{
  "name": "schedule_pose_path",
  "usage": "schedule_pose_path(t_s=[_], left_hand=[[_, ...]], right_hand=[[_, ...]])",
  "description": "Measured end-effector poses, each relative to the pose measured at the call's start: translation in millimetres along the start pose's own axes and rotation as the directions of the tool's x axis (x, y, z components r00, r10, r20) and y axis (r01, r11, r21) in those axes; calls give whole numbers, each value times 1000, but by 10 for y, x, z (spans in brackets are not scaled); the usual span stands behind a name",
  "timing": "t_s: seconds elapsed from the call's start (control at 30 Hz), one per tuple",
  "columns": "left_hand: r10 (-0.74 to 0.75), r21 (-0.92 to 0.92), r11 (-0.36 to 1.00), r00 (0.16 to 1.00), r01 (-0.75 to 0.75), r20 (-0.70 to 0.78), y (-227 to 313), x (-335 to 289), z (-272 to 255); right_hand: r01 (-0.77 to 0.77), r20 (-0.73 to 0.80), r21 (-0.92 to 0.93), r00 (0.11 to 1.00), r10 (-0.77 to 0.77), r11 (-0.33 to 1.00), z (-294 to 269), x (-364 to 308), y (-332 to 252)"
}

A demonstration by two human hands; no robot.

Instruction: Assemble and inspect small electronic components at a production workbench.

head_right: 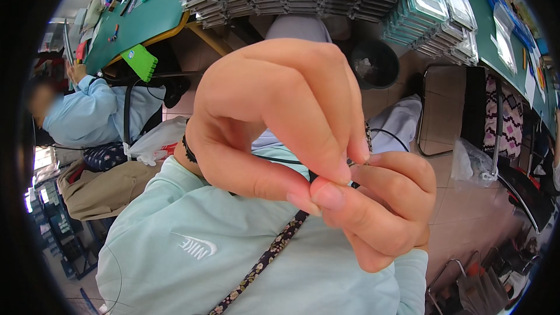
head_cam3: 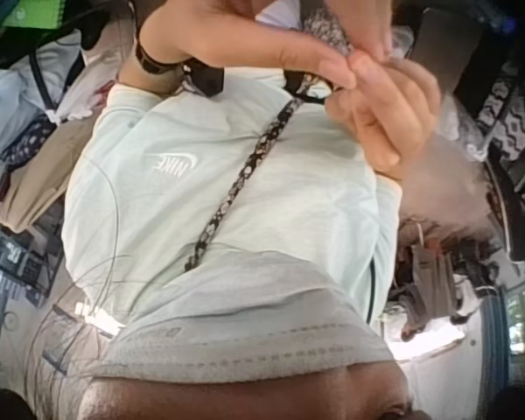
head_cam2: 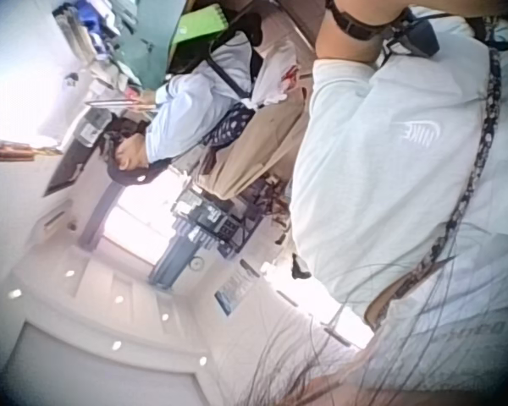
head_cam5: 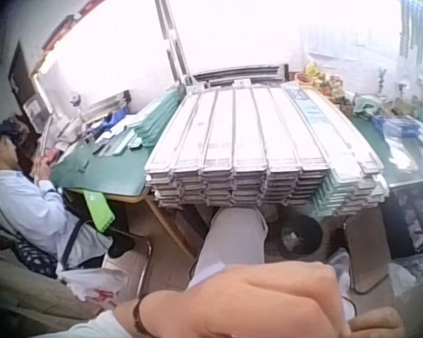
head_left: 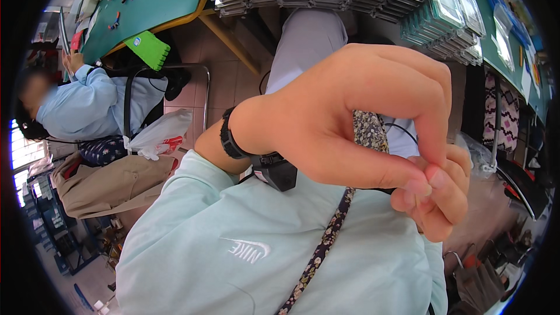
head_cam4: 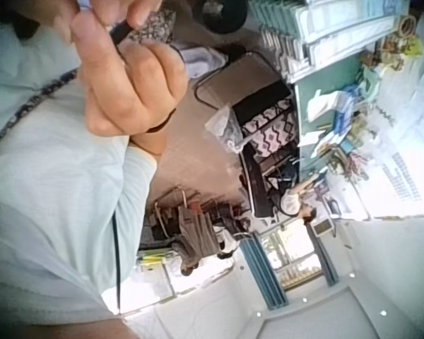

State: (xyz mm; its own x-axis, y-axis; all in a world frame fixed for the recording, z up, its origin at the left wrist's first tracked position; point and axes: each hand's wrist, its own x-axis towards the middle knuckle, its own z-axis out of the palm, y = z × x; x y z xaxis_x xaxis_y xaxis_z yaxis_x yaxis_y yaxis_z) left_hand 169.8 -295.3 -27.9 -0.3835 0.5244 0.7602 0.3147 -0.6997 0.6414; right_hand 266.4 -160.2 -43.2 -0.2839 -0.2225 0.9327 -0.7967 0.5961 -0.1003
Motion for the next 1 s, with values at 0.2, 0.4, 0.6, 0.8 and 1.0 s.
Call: schedule_pose_path(t_s=[0.2,0.4,0.6,0.8,1.0], left_hand=[[-10,7,1000,999,10,44,-12,4,-32],[-16,63,998,995,10,96,-50,15,-53],[36,146,988,996,-48,80,-63,57,14],[113,143,981,984,-132,137,-100,49,-30],[60,88,994,991,-70,116,-99,25,-18]], right_hand=[[5,-11,18,1000,-5,1000,-19,-4,22],[91,-61,62,994,-88,994,12,-42,122],[8,-98,18,995,-7,1000,16,-60,92],[-19,-1,44,1000,19,999,-86,-53,64],[-5,-28,51,1000,6,999,-32,-64,88]])
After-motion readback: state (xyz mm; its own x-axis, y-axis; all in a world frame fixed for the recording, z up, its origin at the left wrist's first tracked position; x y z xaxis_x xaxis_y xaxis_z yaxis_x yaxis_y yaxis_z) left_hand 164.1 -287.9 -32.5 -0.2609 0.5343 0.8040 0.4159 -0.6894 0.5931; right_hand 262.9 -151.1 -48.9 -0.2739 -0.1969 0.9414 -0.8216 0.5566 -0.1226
